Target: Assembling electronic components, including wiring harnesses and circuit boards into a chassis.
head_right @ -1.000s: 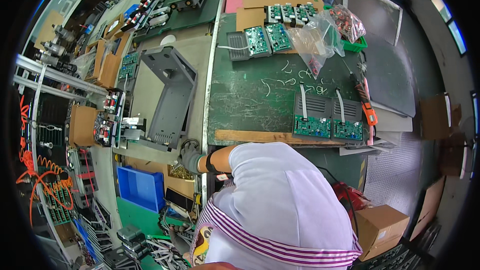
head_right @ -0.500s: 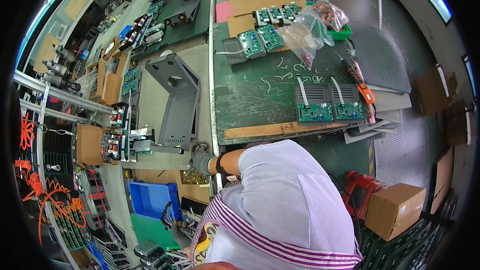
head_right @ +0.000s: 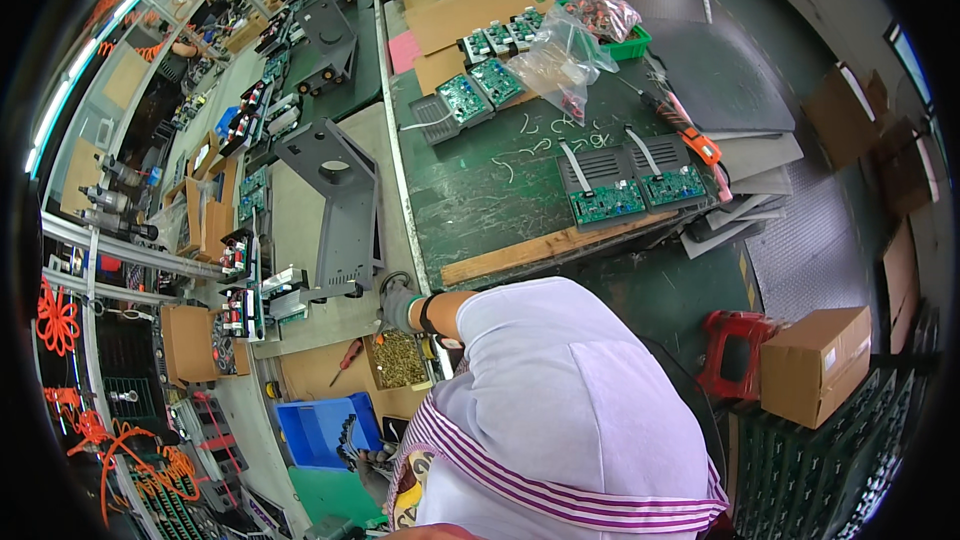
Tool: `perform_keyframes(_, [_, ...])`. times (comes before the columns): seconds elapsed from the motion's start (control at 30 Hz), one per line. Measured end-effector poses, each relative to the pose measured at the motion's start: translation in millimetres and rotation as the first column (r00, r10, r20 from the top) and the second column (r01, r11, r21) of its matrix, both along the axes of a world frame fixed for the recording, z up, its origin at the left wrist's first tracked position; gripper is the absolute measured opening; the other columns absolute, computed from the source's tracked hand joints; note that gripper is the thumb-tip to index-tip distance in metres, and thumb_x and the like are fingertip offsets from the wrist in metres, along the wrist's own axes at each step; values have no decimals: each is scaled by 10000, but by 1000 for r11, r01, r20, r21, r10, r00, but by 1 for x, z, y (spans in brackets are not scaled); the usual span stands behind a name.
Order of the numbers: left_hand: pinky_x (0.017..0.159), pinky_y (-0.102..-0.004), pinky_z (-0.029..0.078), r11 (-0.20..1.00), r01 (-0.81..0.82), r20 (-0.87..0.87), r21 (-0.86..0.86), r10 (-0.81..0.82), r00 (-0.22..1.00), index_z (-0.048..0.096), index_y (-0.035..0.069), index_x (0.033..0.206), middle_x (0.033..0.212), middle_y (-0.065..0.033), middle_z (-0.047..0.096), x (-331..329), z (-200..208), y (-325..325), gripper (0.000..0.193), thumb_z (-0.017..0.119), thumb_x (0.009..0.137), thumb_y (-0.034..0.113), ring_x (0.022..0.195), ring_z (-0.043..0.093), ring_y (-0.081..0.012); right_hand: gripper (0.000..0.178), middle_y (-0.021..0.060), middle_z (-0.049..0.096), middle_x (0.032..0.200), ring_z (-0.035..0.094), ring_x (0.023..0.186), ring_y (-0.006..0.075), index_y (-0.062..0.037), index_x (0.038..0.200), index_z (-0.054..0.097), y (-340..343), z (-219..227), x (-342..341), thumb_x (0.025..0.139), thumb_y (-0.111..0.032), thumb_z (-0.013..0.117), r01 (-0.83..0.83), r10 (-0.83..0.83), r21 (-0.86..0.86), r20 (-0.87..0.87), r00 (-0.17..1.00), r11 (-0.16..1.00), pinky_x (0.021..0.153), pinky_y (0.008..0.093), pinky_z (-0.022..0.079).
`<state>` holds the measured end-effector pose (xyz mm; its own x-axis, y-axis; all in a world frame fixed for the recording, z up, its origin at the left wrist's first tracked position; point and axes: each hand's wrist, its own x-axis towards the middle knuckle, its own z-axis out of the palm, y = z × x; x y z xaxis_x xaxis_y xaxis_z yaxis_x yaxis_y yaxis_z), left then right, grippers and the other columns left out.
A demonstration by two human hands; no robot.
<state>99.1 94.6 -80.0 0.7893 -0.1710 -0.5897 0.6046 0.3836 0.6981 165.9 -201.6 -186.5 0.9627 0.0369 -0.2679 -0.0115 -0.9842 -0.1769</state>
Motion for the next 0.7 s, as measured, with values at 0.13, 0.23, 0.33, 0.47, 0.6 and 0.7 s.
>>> perform_keyframes(0.13, [592,-277,389,999,-21,-2,50,21,1000,431,101,722,598,-12,433,4,-9,5,204,450,880,228,570,427,-131,366,160,540,1010,531,957,341,-148,1156,505,-15,-6,11,791,-165,472,19,-19,-15,12,1000,1000,783,452,377])
perform_keyframes(0.23, [584,-258,369,985,-43,8,169,42,999,406,103,670,583,-17,419,6,-15,9,249,439,872,244,569,416,-131,402,101,580,969,564,918,294,-158,1135,517,-20,-1,13,739,-211,560,1,0,-54,10,1000,999,718,406,397])
perform_keyframes(0.33, [587,-258,374,983,-68,-52,170,78,996,408,101,664,586,-19,432,-1,-2,1,250,455,864,243,572,429,-136,385,100,579,977,559,935,291,-147,1110,534,-17,5,8,729,-188,566,63,-63,10,26,998,998,759,403,405])
perform_keyframes(0.47, [578,-275,409,993,-73,-70,88,80,994,440,104,744,617,2,435,-6,4,-1,196,502,870,240,573,425,-118,380,107,590,925,572,908,279,-140,1093,543,-15,-7,10,716,-173,571,73,-72,0,140,988,997,745,398,422])
perform_keyframes(0.6, [584,-280,414,995,16,-80,-102,-25,997,437,106,722,598,-2,422,5,-8,13,211,504,868,243,555,412,-119,339,115,600,846,594,827,294,-142,1065,551,-18,-17,15,730,-187,548,27,-19,-49,152,988,998,665,402,450])
perform_keyframes(0.7, [600,-285,420,1000,-10,3,-9,10,1000,428,105,696,579,-4,410,2,5,-1,235,492,873,247,548,405,-122,287,170,560,996,572,871,329,-163,1073,543,-21,30,-15,798,-207,471,153,-187,204,162,969,967,704,421,461])
